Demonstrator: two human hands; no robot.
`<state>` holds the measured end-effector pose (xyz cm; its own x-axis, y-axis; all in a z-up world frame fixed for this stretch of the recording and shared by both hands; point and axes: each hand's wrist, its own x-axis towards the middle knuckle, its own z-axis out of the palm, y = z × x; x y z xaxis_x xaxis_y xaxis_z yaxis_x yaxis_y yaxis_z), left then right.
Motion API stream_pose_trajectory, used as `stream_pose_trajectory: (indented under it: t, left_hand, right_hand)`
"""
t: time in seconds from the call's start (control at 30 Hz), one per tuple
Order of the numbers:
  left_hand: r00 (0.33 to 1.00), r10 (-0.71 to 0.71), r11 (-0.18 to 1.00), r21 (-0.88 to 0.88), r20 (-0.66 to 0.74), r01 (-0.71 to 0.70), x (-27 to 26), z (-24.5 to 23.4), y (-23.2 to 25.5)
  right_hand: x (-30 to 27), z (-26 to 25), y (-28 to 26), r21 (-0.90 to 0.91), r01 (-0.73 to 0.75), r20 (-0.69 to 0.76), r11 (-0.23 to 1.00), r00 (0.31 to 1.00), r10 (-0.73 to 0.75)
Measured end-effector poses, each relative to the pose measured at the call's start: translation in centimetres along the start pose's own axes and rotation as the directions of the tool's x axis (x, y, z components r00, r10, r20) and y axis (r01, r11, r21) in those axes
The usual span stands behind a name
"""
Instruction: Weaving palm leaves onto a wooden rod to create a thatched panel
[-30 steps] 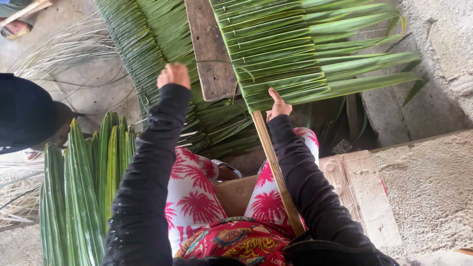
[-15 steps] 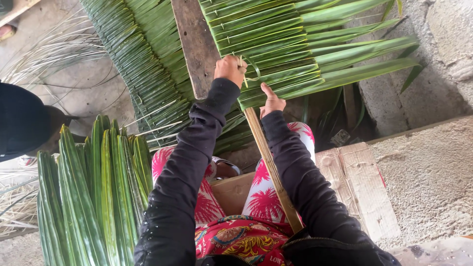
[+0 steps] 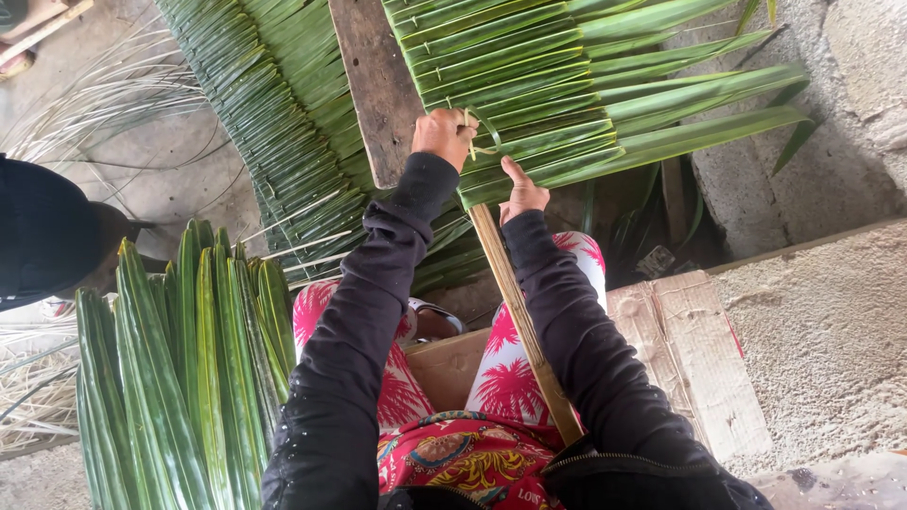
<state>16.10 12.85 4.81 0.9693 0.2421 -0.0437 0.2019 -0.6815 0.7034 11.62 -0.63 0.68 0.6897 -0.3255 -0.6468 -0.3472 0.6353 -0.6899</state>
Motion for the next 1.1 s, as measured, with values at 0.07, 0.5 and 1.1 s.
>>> stream_pose_trajectory:
  t: [0.07,0.5,1.1]
  left_hand:
    - [1.000,-0.011,1.000,0.000,-0.004,0.011,-0.1,0.4,-0.7]
    - [0.993,-0.090,0.981,0.180,0.075,0.075,-2.9,-0.3,0.2]
    - [0.998,0.033,0.937,0.346,0.060,-0.052,-2.8,1.0,-0.6]
  right_hand:
    - [2.4,-0.5,1.5,0.002,0.005,0.002,1.000,1.000,-0.005]
    - [0.0,0.1,-0.1,0.038,-0.015,-0.011,0.999,1.000,0.016]
    - [0.2,0.2,0.0,0.027,-0.014,-0.032,1.000,0.999,0.015]
